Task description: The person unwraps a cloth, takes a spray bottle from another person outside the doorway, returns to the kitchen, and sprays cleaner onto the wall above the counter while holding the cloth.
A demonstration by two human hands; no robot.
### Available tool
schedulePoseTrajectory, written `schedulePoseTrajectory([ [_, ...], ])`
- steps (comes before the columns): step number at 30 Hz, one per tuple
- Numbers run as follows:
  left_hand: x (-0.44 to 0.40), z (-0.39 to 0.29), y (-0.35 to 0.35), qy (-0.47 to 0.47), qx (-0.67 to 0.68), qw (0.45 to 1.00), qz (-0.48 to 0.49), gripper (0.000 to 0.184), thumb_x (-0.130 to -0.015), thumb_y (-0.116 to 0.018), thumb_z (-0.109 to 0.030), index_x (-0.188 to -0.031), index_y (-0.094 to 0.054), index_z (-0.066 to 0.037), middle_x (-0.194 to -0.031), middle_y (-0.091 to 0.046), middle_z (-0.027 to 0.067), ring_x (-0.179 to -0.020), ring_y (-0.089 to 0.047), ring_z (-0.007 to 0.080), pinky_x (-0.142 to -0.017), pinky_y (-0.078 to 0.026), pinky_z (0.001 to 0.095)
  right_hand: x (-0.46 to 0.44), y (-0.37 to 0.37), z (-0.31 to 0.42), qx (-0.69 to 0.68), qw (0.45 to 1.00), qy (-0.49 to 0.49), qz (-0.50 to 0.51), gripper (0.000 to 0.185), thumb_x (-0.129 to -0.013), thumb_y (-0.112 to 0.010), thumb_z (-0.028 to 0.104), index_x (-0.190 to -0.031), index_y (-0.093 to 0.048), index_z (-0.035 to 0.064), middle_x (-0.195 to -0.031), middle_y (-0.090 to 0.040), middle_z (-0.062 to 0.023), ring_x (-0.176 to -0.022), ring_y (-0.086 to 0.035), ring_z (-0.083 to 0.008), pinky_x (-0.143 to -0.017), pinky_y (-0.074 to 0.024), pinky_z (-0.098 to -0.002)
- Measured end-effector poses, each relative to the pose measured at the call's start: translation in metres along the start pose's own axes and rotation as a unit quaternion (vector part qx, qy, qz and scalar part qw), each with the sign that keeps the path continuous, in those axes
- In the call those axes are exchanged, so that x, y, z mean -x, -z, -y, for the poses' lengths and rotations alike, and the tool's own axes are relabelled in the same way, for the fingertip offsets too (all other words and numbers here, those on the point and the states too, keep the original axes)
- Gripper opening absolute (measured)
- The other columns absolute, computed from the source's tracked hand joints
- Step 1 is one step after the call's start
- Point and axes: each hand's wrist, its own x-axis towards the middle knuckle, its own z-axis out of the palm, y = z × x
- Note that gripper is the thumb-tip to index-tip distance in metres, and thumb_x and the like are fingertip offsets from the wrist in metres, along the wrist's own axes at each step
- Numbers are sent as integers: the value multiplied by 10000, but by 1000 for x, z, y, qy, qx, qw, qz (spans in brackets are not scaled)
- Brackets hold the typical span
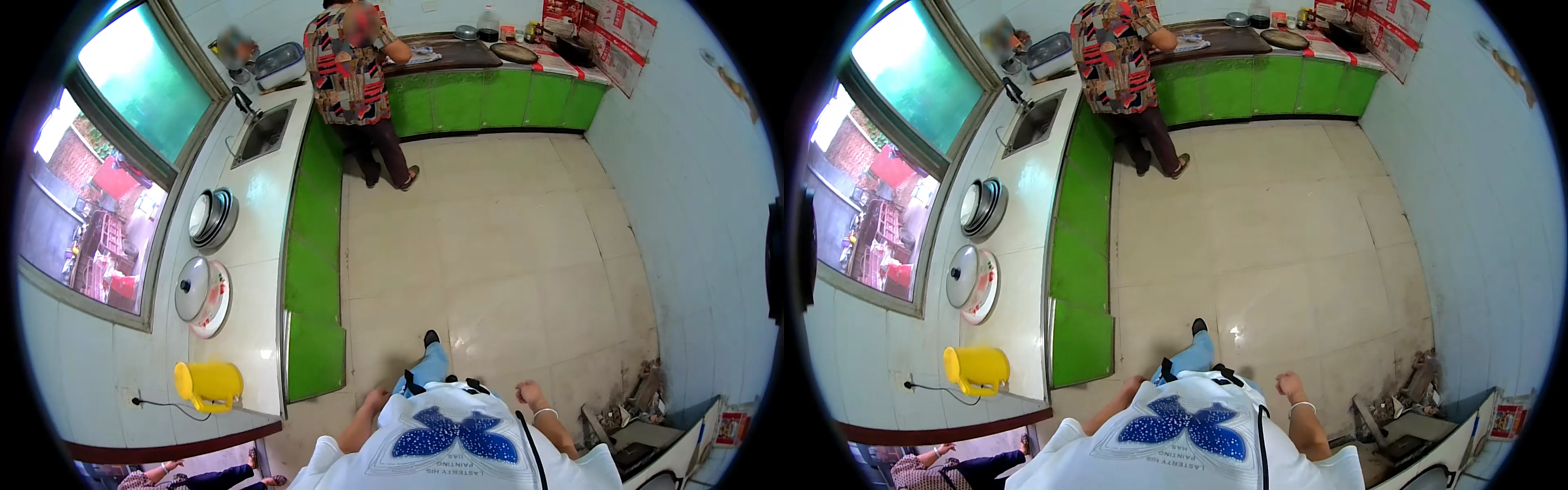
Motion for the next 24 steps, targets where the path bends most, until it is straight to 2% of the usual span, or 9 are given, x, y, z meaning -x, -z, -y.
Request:
schedulePoseTrajectory([
  [3, -30, -21, 15, -4, -53, 998, -19, 337, -812, -548, -283, -977, -697, -29, -934, -687, 182, -891, -662, 289, -801, -501, 381, -28, 9, 53, 15, 999, 32, -23, 131, -865, -503, 114, -845, -587, 15, -642, -586, -90, -508, -546, -165, -446, -460, -298],
  [8, -94, -101, 58, 51, -47, 997, 45, 322, -818, -520, -267, -942, -705, -35, -839, -696, 151, -782, -676, 252, -748, -512, 360, -75, 11, 198, -38, 995, 82, -39, 171, -899, -470, 141, -862, -587, 22, -634, -577, -69, -525, -549, -157, -482, -470, -289],
  [12, -193, -126, 62, 30, 13, 999, 29, 300, -819, -517, -253, -894, -708, -33, -858, -697, 145, -812, -672, 259, -758, -505, 375, -133, 25, 290, -8, 993, 117, -31, 196, -913, -451, 155, -882, -586, 16, -637, -578, -70, -531, -552, -158, -500, -473, -277],
  [13, -227, -130, 60, -25, -26, 999, -25, 306, -823, -509, -252, -925, -702, -36, -878, -696, 149, -836, -666, 275, -776, -500, 388, -152, 33, 308, -7, 993, 115, -32, 196, -913, -451, 155, -882, -586, 16, -637, -578, -70, -531, -552, -158, -500, -473, -277],
  [15, -250, -157, 77, -69, -67, 993, -65, 314, -828, -501, -250, -955, -695, -39, -898, -695, 152, -860, -660, 290, -793, -494, 402, -176, 50, 319, 68, 991, 101, -58, 192, -899, -457, 151, -876, -588, 12, -638, -583, -83, -531, -558, -162, -499, -469, -275],
  [17, -301, -224, 122, 4, -2, 998, 69, 349, -840, -493, -266, -1057, -658, -48, -968, -680, 183, -935, -639, 344, -848, -479, 431, -192, 70, 342, 46, 993, 82, -73, 188, -888, -463, 144, -872, -589, 5, -629, -584, -90, -516, -559, -168, -482, -464, -279],
  [19, -353, -267, 157, 33, -41, 993, 108, 387, -855, -475, -307, -1080, -634, -36, -993, -661, 220, -962, -623, 387, -867, -473, 452, -204, 88, 352, 20, 994, 57, -87, 185, -877, -468, 137, -868, -590, -2, -620, -584, -97, -501, -560, -173, -466, -458, -282],
  [21, -405, -304, 187, -38, -98, 993, 50, 397, -861, -464, -351, -1021, -652, -40, -1003, -656, 225, -973, -617, 397, -870, -474, 462, -222, 110, 347, -39, 991, 46, -119, 185, -861, -473, 122, -876, -596, -15, -598, -582, -103, -465, -555, -184, -428, -448, -299],
  [24, -476, -396, 231, -24, -143, 989, 13, 393, -871, -452, -356, -1019, -655, -54, -1004, -657, 219, -974, -615, 396, -872, -475, 466, -241, 143, 353, -57, 990, -55, -117, 187, -855, -481, 109, -904, -599, -29, -582, -577, -114, -449, -552, -202, -412, -449, -314],
])
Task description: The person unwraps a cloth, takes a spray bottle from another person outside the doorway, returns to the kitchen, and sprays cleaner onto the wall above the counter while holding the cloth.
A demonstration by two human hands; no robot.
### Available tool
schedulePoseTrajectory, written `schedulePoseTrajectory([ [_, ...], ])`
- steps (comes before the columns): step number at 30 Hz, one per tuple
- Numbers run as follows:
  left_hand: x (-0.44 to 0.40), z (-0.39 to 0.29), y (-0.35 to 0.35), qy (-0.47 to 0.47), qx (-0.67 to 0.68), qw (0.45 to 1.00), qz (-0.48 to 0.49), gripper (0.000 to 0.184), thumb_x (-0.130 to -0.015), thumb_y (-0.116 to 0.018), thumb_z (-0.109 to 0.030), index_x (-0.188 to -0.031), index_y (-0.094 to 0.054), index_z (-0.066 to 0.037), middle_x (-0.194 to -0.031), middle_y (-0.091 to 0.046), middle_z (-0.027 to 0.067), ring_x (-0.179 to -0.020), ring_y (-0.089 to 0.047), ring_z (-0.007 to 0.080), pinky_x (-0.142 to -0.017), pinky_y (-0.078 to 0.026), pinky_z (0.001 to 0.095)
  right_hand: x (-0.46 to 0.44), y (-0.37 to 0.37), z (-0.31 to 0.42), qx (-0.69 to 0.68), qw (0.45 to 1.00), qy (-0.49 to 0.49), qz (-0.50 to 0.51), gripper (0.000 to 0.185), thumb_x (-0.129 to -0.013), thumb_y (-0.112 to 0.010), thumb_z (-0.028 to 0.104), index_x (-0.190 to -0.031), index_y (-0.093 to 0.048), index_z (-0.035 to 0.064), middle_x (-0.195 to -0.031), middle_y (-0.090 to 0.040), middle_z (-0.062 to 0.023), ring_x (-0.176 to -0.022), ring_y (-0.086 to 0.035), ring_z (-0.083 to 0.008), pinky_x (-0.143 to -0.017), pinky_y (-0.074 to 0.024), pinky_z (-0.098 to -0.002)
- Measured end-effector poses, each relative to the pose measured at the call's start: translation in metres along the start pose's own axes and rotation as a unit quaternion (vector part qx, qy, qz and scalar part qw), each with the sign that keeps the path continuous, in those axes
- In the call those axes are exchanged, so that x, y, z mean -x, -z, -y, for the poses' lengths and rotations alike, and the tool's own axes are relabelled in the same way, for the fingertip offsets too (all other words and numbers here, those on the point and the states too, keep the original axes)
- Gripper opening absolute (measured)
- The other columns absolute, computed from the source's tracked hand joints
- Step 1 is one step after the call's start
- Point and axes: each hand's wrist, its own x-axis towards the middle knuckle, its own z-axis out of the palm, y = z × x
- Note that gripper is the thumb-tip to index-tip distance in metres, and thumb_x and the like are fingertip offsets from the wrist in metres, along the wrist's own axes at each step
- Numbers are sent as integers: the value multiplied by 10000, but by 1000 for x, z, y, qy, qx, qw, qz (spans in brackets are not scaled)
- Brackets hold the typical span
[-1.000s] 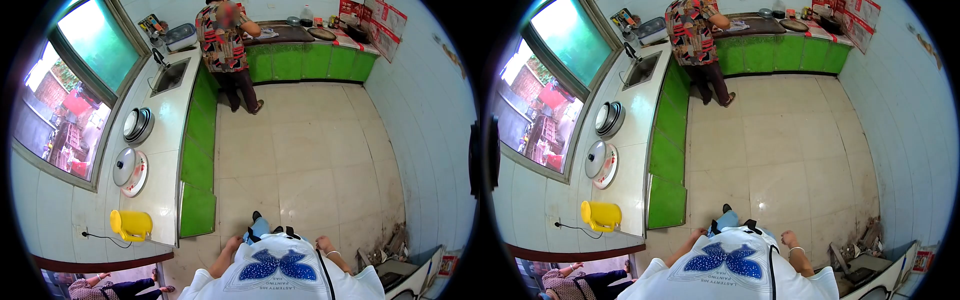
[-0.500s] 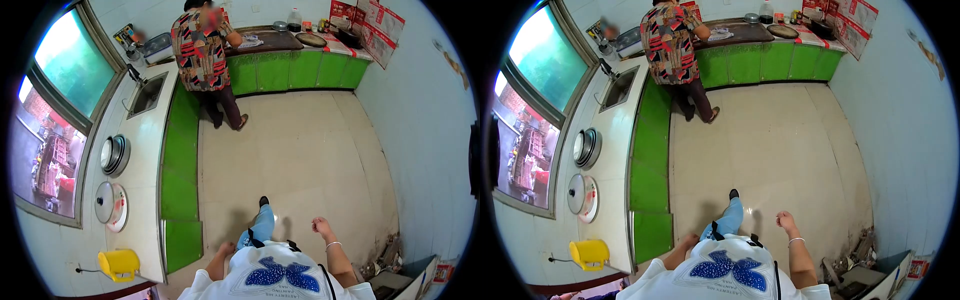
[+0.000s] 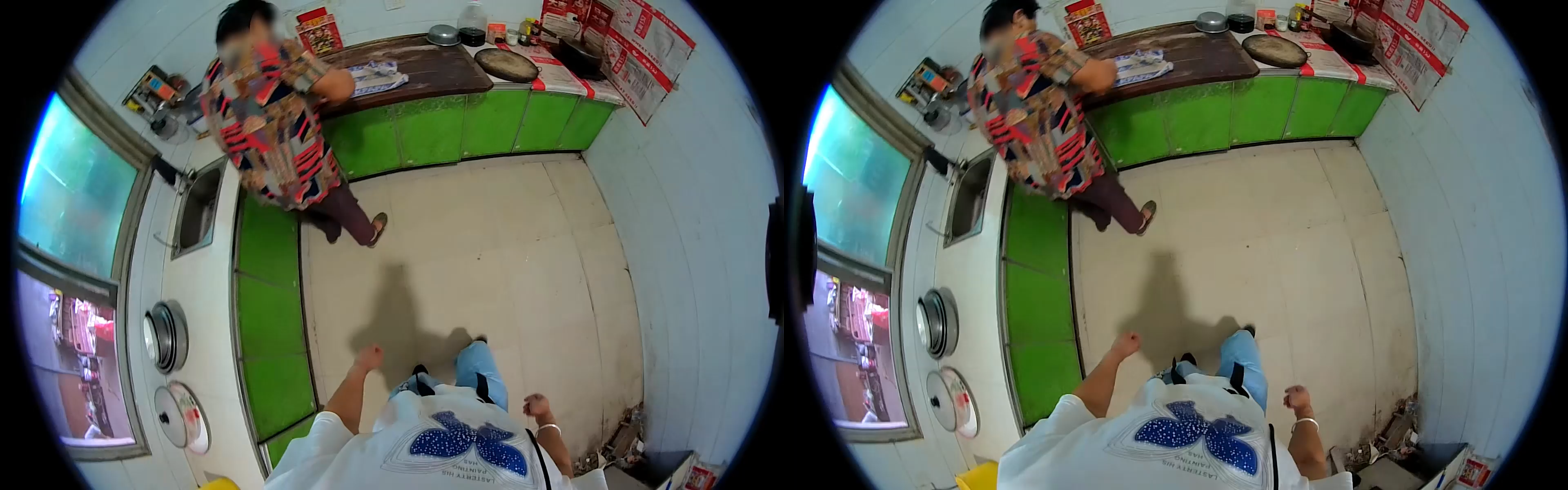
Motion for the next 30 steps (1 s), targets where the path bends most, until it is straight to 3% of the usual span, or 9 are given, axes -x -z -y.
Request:
schedulePoseTrajectory([
  [5, -85, -110, 74, -22, 55, 997, -52, 338, -889, -479, -315, -1012, -656, -55, -1014, -653, 216, -964, -619, 384, -860, -491, 443, -85, 63, 12, 188, 977, 25, 92, 200, -874, -483, 116, -941, -590, -39, -594, -584, -131, -472, -576, -234, -427, -477, -336],
  [8, -136, -153, 73, -23, 152, 986, -61, 305, -902, -477, -275, -1023, -639, -48, -938, -675, 171, -839, -656, 296, -775, -519, 385, -111, 103, 113, -49, 989, -139, -33, 202, -900, -448, 92, -983, -595, -20, -614, -595, -139, -485, -592, -247, -430, -493, -348],
  [11, -150, -225, 100, -25, 240, 970, -35, 281, -901, -493, -247, -1022, -628, -32, -886, -678, 133, -775, -656, 219, -716, -526, 343, -269, 168, 126, 254, 959, 104, 69, 191, -892, -461, 104, -902, -616, -6, -619, -598, -138, -478, -588, -239, -419, -484, -350],
  [12, -151, -235, 97, -40, 294, 955, -14, 271, -898, -504, -237, -1014, -625, -24, -867, -675, 114, -754, -650, 183, -689, -526, 323, -244, 157, 202, 17, 997, 58, -57, 210, -871, -487, 132, -756, -611, 7, -594, -581, -116, -465, -576, -223, -406, -464, -344],
  [13, -151, -249, 101, -29, 296, 955, -10, 271, -898, -504, -237, -1014, -625, -24, -867, -675, 114, -754, -650, 183, -689, -526, 323, -356, 187, 166, 289, 897, 331, -50, 217, -859, -482, 132, -708, -582, 14, -560, -551, -92, -442, -547, -204, -394, -434, -331],
  [14, -154, -262, 105, -34, 290, 956, -15, 273, -896, -514, -234, -1011, -622, -10, -868, -673, 114, -761, -652, 184, -683, -529, 322, -306, 168, 276, 100, 976, 193, -21, 164, -854, -464, 105, -773, -571, 11, -547, -518, -71, -437, -518, -186, -390, -409, -320],
  [16, -168, -275, 112, -32, 291, 956, -24, 276, -895, -524, -230, -1008, -620, 3, -869, -671, 114, -768, -653, 185, -676, -531, 321, -282, 130, 419, -44, 984, 170, -35, 145, -864, -485, 130, -824, -564, 15, -538, -489, -49, -434, -485, -151, -384, -360, -292],
  [27, -286, -251, 207, 204, 468, 860, 2, 263, -905, -540, -213, -1071, -602, -18, -848, -658, 101, -724, -617, 167, -618, -496, 302, -351, -82, 768, 103, 954, 220, 176, 173, -929, -480, 155, -908, -582, 17, -660, -559, -49, -582, -543, -124, -543, -444, -251],
  [30, -350, -235, 242, 138, 360, 923, -9, 254, -900, -534, -206, -1043, -610, -11, -838, -661, 90, -710, -616, 161, -633, -494, 300, -365, -112, 819, 153, 942, 219, 206, 182, -930, -472, 142, -912, -579, -5, -680, -575, -66, -602, -556, -133, -581, -474, -264],
])
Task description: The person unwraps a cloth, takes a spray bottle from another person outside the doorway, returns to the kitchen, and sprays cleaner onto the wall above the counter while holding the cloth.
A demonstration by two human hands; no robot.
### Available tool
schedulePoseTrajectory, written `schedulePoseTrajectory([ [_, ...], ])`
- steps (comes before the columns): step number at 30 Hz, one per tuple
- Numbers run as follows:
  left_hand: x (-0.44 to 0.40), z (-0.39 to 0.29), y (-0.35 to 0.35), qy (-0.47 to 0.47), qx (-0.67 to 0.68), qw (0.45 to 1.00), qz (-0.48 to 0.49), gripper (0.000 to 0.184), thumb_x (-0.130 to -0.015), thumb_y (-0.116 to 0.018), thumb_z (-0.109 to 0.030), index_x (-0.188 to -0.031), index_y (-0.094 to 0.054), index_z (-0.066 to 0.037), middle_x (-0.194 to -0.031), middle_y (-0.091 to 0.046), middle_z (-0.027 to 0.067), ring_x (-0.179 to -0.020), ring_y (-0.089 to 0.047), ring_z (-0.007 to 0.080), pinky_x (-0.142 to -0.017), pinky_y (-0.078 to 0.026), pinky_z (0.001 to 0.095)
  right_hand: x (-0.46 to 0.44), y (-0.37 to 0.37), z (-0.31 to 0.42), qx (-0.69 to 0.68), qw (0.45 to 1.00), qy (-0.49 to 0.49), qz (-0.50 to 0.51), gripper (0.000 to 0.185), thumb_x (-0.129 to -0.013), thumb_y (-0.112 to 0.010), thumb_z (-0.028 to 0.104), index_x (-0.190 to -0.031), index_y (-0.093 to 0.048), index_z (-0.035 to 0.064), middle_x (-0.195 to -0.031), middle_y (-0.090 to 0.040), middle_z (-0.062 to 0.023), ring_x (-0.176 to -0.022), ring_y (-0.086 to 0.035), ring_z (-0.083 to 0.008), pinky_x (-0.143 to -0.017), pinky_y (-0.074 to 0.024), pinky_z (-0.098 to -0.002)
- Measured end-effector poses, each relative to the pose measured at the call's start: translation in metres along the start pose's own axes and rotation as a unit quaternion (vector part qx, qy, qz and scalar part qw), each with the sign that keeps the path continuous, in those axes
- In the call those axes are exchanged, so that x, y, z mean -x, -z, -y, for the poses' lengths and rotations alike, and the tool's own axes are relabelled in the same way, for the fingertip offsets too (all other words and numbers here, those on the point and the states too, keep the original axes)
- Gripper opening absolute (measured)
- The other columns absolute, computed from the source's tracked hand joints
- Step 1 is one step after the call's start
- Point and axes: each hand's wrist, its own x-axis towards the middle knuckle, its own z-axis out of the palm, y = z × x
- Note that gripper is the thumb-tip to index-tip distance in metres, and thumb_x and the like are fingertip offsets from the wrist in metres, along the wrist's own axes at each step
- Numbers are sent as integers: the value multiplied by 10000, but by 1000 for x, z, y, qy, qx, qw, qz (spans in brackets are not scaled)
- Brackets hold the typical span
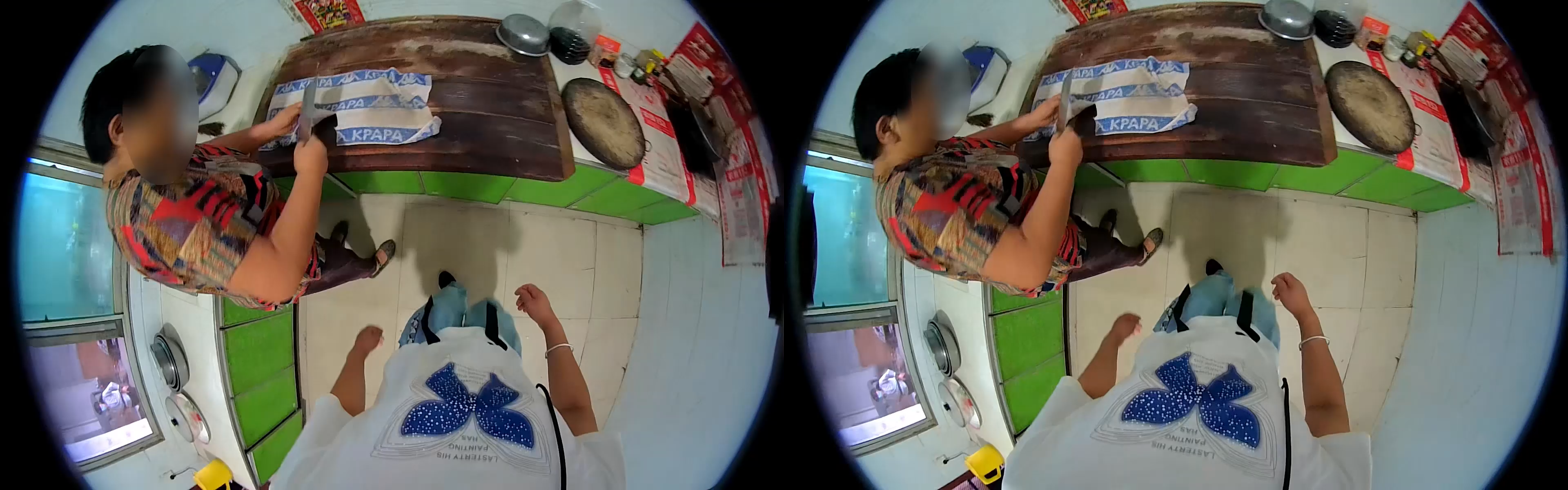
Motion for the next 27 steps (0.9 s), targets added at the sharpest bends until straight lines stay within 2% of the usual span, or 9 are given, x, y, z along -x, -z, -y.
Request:
schedulePoseTrajectory([
  [1, -19, -16, 11, -69, -81, 994, -32, 246, -894, -530, -204, -1017, -621, -11, -835, -667, 85, -702, -624, 167, -633, -493, 305, -14, -2, 12, 0, 1000, 9, 1, 186, -931, -472, 147, -908, -581, -2, -688, -584, -65, -603, -558, -131, -591, -479, -263],
  [5, 1, -165, 37, -125, 133, 979, -95, 262, -929, -493, -213, -1060, -599, -12, -869, -662, 78, -772, -622, 151, -712, -498, 282, -55, -10, 76, 29, 999, 27, 21, 193, -928, -482, 160, -912, -597, 6, -689, -586, -51, -613, -558, -114, -594, -464, -251],
  [9, -1, -220, 42, -114, 143, 978, -96, 250, -944, -466, -186, -1083, -586, -17, -902, -660, 87, -806, -623, 151, -740, -497, 279, -112, -28, 136, 66, 992, 93, 61, 194, -924, -505, 178, -927, -606, 12, -694, -602, -84, -632, -584, -172, -608, -467, -289],
  [13, 20, -237, 32, -77, 107, 984, -120, 243, -961, -466, -161, -1097, -571, 11, -903, -634, 86, -804, -598, 141, -750, -490, 267, -163, -76, 235, 236, 926, 293, 39, 132, -892, -539, 171, -919, -586, 50, -824, -606, -153, -798, -588, -344, -692, -472, -400],
  [17, 39, -209, 2, -22, 175, 974, -141, 223, -959, -464, -137, -1078, -576, 14, -893, -637, 91, -790, -602, 151, -729, -500, 283, -220, -132, 316, 218, 856, 460, 88, 82, -827, -575, 113, -892, -561, 66, -847, -572, -141, -842, -576, -349, -715, -470, -431],
  [18, 44, -208, -6, -28, 189, 969, -154, 204, -948, -466, -110, -1071, -581, 5, -871, -639, 87, -776, -608, 160, -724, -504, 283, -230, -144, 331, 218, 853, 463, 98, 82, -827, -575, 113, -892, -561, 66, -847, -572, -141, -842, -576, -349, -715, -470, -431],
  [19, 52, -207, -16, 11, 122, 976, -180, 264, -952, -487, -250, -1029, -607, -27, -838, -678, 91, -738, -640, 155, -696, -507, 293, -240, -155, 344, 239, 840, 477, 94, 84, -823, -580, 111, -892, -564, 65, -850, -571, -138, -838, -575, -348, -711, -472, -432],
  [21, 56, -182, -42, 6, 229, 954, -193, 249, -953, -497, -242, -1028, -610, -33, -847, -682, 92, -740, -642, 151, -694, -511, 287, -257, -170, 363, 262, 823, 495, 100, 86, -819, -586, 109, -891, -568, 65, -852, -571, -135, -833, -574, -348, -707, -474, -432],
  [27, 74, -195, -92, 71, 362, 903, -220, 197, -938, -535, -191, -1021, -612, -30, -844, -674, 104, -767, -647, 164, -696, -530, 283, -294, -184, 354, 236, 855, 450, 106, 105, -805, -604, 89, -906, -584, 68, -896, -576, -126, -816, -587, -332, -718, -476, -422],
])
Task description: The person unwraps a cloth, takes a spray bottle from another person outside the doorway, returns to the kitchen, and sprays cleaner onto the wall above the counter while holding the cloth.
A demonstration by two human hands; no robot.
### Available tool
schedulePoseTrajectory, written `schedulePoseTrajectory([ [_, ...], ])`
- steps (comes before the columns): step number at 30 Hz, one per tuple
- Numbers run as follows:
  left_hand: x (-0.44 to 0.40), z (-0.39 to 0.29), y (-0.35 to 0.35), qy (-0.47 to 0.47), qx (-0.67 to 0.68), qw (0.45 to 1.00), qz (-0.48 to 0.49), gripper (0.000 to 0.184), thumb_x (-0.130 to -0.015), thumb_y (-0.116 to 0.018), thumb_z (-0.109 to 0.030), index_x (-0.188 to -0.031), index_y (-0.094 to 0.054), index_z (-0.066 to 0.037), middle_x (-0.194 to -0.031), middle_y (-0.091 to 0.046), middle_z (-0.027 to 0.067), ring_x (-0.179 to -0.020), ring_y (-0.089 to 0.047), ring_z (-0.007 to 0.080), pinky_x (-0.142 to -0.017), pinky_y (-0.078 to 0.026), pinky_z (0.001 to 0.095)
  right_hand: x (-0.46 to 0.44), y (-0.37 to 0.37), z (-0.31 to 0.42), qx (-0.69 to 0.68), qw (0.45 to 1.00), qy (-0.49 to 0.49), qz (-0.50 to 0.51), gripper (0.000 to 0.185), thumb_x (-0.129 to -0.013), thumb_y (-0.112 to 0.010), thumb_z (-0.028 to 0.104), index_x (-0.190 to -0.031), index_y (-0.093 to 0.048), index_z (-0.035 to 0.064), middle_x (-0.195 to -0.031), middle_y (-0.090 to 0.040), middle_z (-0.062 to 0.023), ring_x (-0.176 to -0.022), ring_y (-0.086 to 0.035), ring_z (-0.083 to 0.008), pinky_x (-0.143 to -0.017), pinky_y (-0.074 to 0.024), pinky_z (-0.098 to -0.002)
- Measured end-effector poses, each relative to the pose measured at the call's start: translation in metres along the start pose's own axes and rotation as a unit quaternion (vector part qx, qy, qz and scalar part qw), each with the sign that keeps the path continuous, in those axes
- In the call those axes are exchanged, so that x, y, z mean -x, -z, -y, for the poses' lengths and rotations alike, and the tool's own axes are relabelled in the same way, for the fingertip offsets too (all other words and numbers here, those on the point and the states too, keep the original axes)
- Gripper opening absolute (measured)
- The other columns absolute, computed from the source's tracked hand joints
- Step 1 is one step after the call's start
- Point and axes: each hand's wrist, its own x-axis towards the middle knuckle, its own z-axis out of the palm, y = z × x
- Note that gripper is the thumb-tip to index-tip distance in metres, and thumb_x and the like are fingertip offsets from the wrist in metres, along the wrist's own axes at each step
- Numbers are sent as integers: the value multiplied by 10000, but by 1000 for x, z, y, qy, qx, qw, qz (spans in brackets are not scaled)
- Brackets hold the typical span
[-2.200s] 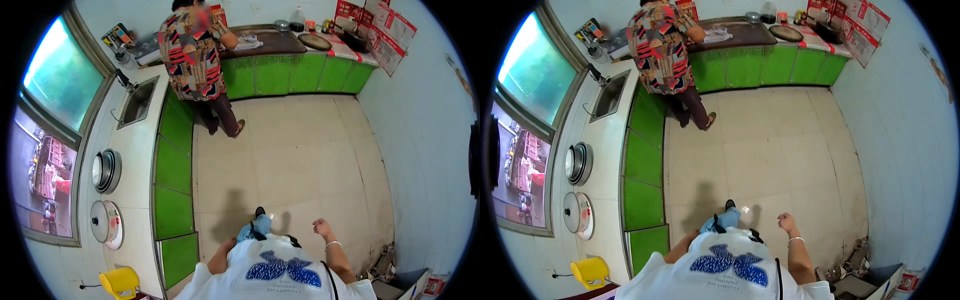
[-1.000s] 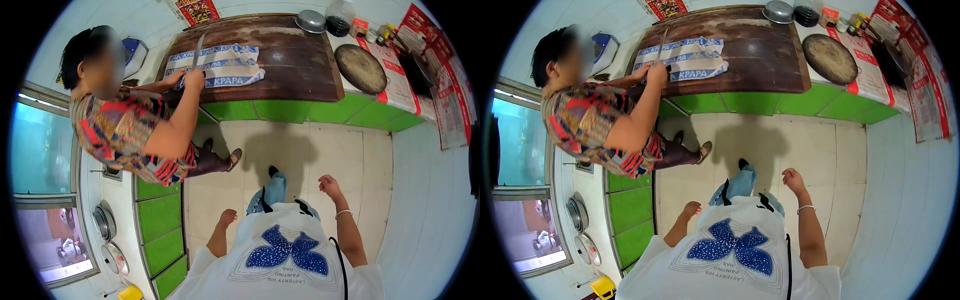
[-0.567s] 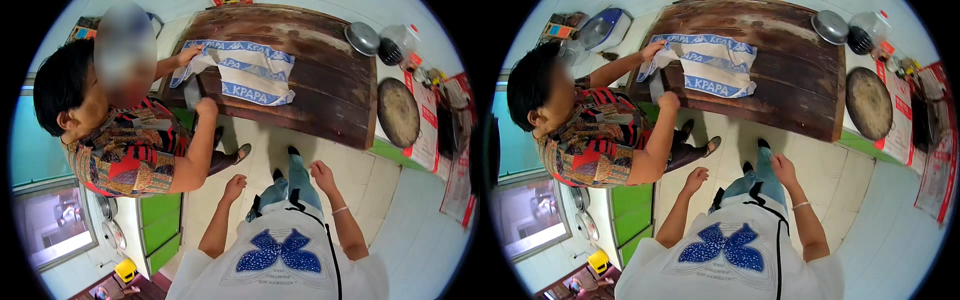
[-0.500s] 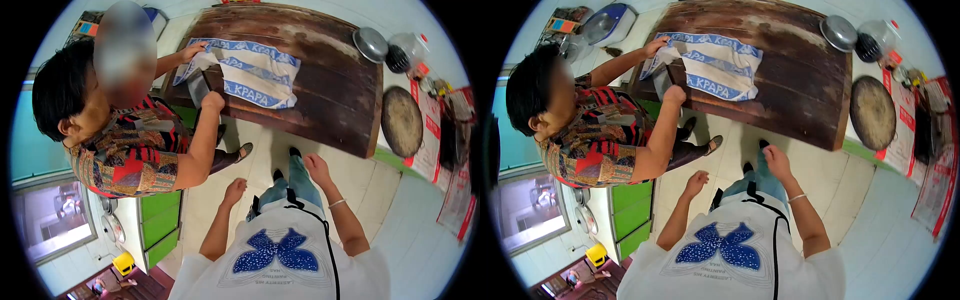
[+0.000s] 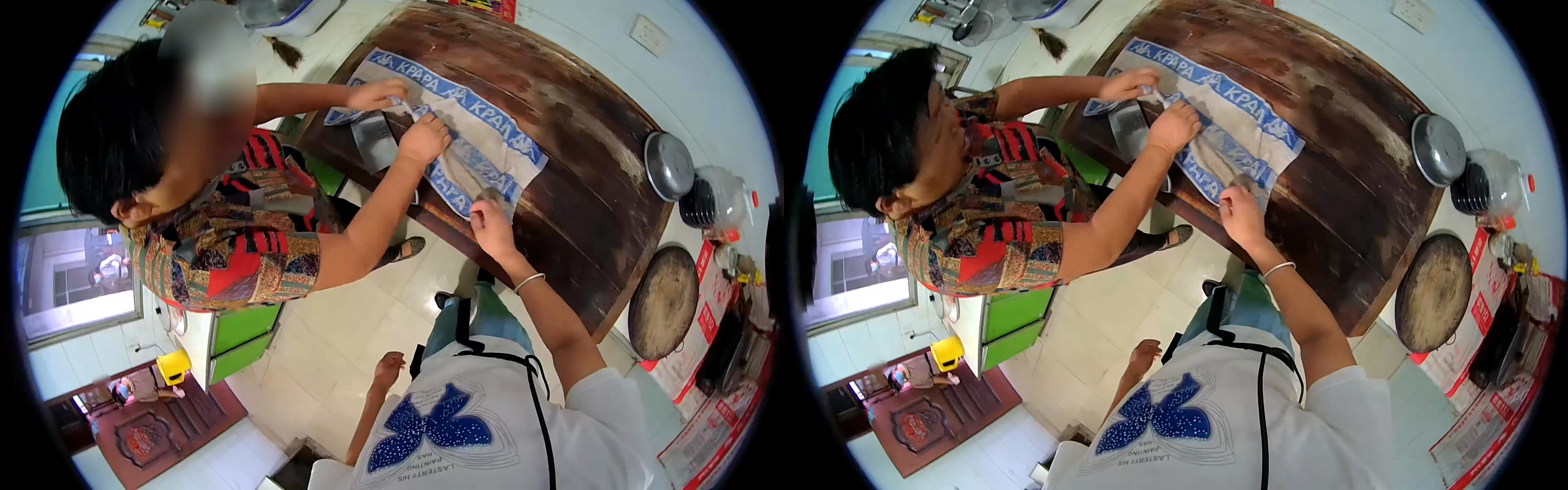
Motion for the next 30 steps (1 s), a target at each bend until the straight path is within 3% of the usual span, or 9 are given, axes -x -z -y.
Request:
schedulePoseTrajectory([
  [12, -1, 35, -9, -5, 13, 1000, -26, 228, -931, -522, -193, -1046, -604, -13, -863, -678, 120, -778, -662, 181, -707, -538, 306, 48, 24, -14, -34, 999, -17, 14, 103, -842, -589, 87, -929, -586, 33, -905, -571, -144, -800, -588, -321, -741, -475, -392],
  [15, 4, 34, -11, -1, 12, 999, -34, 243, -930, -527, -206, -1050, -600, -7, -873, -680, 122, -778, -663, 184, -713, -538, 310, 33, 31, 6, 1, 999, -50, 13, 237, -814, -642, 132, -1004, -556, 18, -980, -571, -158, -878, -579, -329, -785, -468, -403],
  [17, 9, 30, -13, 6, 3, 999, -37, 246, -931, -526, -209, -1050, -600, -7, -874, -680, 121, -779, -663, 184, -713, -538, 309, 17, 31, 33, 84, 996, -6, -27, 460, -776, -700, 194, -1137, -489, 3, -1100, -535, -183, -1032, -527, -350, -882, -436, -415],
  [20, 16, 23, -16, 11, -11, 999, -41, 246, -932, -524, -207, -1054, -601, -7, -870, -680, 125, -774, -663, 182, -706, -539, 303, -8, 25, 59, 105, 991, 68, -37, 623, -749, -733, 238, -1231, -420, -3, -1187, -484, -199, -1152, -442, -378, -979, -375, -430],
  [23, 20, 22, -19, 1, -3, 999, -47, 264, -934, -523, -220, -1054, -603, 0, -864, -679, 138, -748, -662, 174, -676, -538, 318, -29, 16, 77, 114, 987, 94, -64, 674, -744, -736, 240, -1269, -396, -12, -1226, -454, -211, -1185, -412, -397, -1022, -337, -438],
  [25, 28, 17, -19, -12, -43, 998, -47, 252, -916, -522, -217, -1022, -629, -16, -866, -681, 127, -794, -649, 189, -749, -491, 335, -42, 8, 79, 111, 987, 100, -57, 689, -736, -740, 233, -1276, -391, -13, -1225, -451, -217, -1179, -414, -401, -1018, -339, -443],
  [26, 42, -7, -18, -37, -92, 994, -50, 248, -907, -521, -216, -1005, -643, -24, -867, -682, 121, -817, -643, 196, -785, -468, 343, -48, 3, 78, 109, 987, 103, -53, 704, -728, -744, 226, -1284, -387, -14, -1223, -449, -223, -1173, -416, -405, -1013, -341, -448],
  [28, 57, -151, -29, -208, -230, 945, -104, 243, -888, -520, -212, -972, -670, -40, -868, -684, 110, -863, -630, 211, -858, -422, 360, -62, -3, 70, 95, 988, 115, -46, 670, -729, -728, 184, -1279, -402, -17, -1205, -460, -222, -1153, -432, -404, -995, -356, -455],
  [30, 47, -355, -49, -396, -386, 802, -225, 244, -869, -520, -209, -939, -696, -56, -870, -686, 99, -909, -618, 226, -931, -375, 378, -76, -3, 65, 106, 981, 157, -37, 511, -748, -684, 119, -1197, -475, -8, -1171, -490, -208, -1106, -464, -405, -949, -394, -454],
])
